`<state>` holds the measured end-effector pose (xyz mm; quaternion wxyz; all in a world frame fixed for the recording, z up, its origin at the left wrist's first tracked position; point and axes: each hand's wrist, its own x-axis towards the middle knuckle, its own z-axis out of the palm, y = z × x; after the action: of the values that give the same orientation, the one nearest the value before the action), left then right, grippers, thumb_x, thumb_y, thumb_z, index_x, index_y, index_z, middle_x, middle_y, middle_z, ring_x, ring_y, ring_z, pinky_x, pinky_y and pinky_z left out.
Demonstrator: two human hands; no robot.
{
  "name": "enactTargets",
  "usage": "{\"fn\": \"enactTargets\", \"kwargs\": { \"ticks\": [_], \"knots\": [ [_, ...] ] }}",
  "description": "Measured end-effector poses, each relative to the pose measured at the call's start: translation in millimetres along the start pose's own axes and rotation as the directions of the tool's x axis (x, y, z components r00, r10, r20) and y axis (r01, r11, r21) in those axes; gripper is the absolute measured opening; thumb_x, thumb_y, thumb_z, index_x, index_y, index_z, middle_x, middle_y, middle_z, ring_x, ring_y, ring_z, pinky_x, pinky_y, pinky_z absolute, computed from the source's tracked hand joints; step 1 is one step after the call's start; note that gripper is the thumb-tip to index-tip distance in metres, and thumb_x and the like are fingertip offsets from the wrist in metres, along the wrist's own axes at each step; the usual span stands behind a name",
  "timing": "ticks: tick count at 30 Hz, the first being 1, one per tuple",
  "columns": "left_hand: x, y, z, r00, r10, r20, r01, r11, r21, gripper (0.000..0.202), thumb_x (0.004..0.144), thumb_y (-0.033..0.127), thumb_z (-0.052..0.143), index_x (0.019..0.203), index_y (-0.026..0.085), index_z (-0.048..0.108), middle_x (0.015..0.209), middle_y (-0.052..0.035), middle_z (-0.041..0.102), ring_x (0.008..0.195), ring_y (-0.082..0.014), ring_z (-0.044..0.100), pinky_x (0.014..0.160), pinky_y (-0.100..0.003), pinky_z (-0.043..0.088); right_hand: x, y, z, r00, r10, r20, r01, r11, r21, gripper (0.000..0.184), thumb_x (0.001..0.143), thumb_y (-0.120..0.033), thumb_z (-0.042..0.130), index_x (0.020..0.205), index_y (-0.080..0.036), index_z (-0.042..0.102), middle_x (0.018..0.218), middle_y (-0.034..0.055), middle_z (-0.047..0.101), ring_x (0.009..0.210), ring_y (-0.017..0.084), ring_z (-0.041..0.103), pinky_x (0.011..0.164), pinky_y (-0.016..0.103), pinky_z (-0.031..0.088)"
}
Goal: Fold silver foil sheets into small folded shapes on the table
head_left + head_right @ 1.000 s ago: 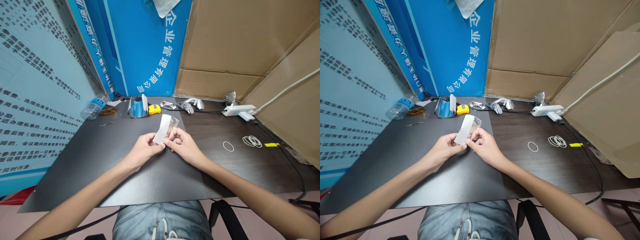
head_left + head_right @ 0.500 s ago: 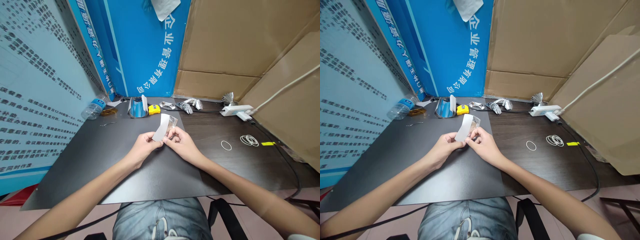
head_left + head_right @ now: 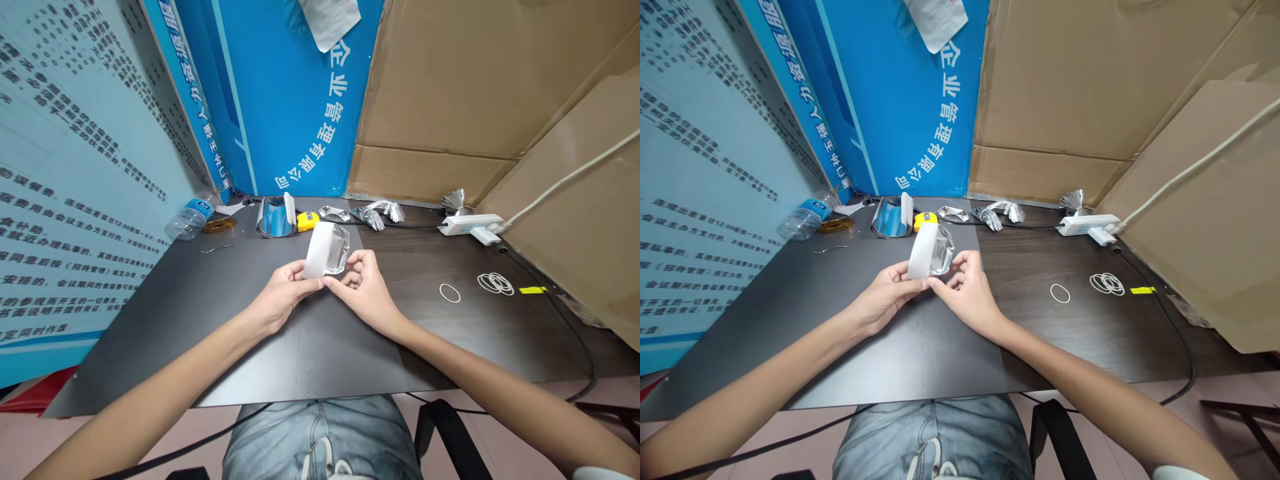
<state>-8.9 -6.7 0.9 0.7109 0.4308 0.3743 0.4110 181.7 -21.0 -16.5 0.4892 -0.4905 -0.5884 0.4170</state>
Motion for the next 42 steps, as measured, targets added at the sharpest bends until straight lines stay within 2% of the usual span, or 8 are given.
{"fn": "enactTargets", "kwargs": {
  "ticks": [5,8,13,22,27,33,38,42],
  "knots": [
    [-1,0,-0.6,1.0,-0.006,0.006,0.007,0.999,-0.045,0.045,0.073,0.022,0.091,0.115,0.014,0.075,0.11,-0.0092,0.079,0.1,-0.0185,0.072,0.096,-0.029,0.053,3,-3,-5,0.985,0.047,0.167,-0.06,0.995,0.073,0.039,0.086,-0.053,0.077,0.095,-0.024,0.053,0.083,-0.0019,0.064,0.064,0.014,0.06,0.061,0.028,0.049],
    [-1,0,-1.2,1.0,-0.003,0.0,0.003,0.999,-0.051,0.046,0.075,0.021,0.091,0.117,0.015,0.073,0.111,-0.0081,0.079,0.099,-0.0162,0.071,0.092,-0.026,0.053,6,-6,-7,0.978,0.077,0.192,-0.091,0.994,0.066,0.036,0.086,-0.053,0.077,0.086,-0.022,0.06,0.08,-0.0002,0.066,0.065,0.014,0.06,0.062,0.029,0.05],
    [-3,2,0.6,0.999,0.025,-0.032,-0.028,0.996,-0.087,0.057,0.073,0.016,0.092,0.124,0.019,0.068,0.116,-0.0057,0.077,0.102,-0.0157,0.071,0.093,-0.025,0.052,7,-5,-10,0.974,0.072,0.216,-0.101,0.987,0.126,0.032,0.087,-0.05,0.078,0.085,-0.02,0.066,0.087,0.0018,0.069,0.068,0.013,0.059,0.065,0.028,0.049],
    [-3,4,2.2,0.999,0.039,-0.028,-0.04,0.999,-0.033,0.053,0.071,0.019,0.093,0.118,0.014,0.069,0.109,-0.0073,0.077,0.098,-0.0173,0.07,0.095,-0.029,0.05,7,-4,-10,0.975,0.055,0.217,-0.096,0.979,0.18,0.031,0.087,-0.048,0.079,0.084,-0.019,0.069,0.079,-0.0002,0.066,0.068,0.013,0.06,0.066,0.028,0.048],
    [-3,5,-0.6,0.999,0.026,0.044,-0.028,0.999,0.035,0.045,0.073,0.022,0.091,0.113,0.014,0.072,0.111,-0.0075,0.077,0.099,-0.0175,0.068,0.093,-0.028,0.049,6,-8,-8,0.969,0.027,0.245,-0.083,0.972,0.221,0.028,0.086,-0.046,0.08,0.092,-0.02,0.072,0.082,-0.0004,0.065,0.068,0.013,0.058,0.068,0.028,0.052],
    [-6,9,2.4,0.991,0.029,0.127,-0.036,0.998,0.056,0.041,0.08,0.028,0.089,0.116,0.013,0.076,0.107,-0.0084,0.076,0.098,-0.0185,0.067,0.092,-0.029,0.049,5,-9,-7,0.968,0.024,0.251,-0.079,0.974,0.212,0.03,0.085,-0.047,0.081,0.092,-0.02,0.072,0.083,0.0005,0.066,0.069,0.014,0.058,0.067,0.029,0.054],
    [-4,2,1.1,0.996,0.044,0.075,-0.051,0.994,0.097,0.033,0.084,0.035,0.086,0.107,0.013,0.078,0.102,-0.0078,0.075,0.093,-0.0174,0.065,0.089,-0.03,0.049,5,-4,-8,0.971,0.039,0.235,-0.073,0.987,0.14,0.032,0.086,-0.049,0.08,0.088,-0.019,0.07,0.078,0.0003,0.065,0.067,0.014,0.06,0.064,0.029,0.051],
    [-3,1,2.3,0.995,0.043,0.085,-0.046,0.998,0.039,0.031,0.085,0.034,0.086,0.107,0.013,0.078,0.102,-0.0079,0.075,0.094,-0.0168,0.065,0.09,-0.029,0.05,6,-2,-10,0.968,0.049,0.245,-0.093,0.981,0.17,0.032,0.086,-0.048,0.081,0.086,-0.019,0.069,0.076,0.0008,0.068,0.07,0.015,0.065,0.069,0.029,0.053]
  ]
}}
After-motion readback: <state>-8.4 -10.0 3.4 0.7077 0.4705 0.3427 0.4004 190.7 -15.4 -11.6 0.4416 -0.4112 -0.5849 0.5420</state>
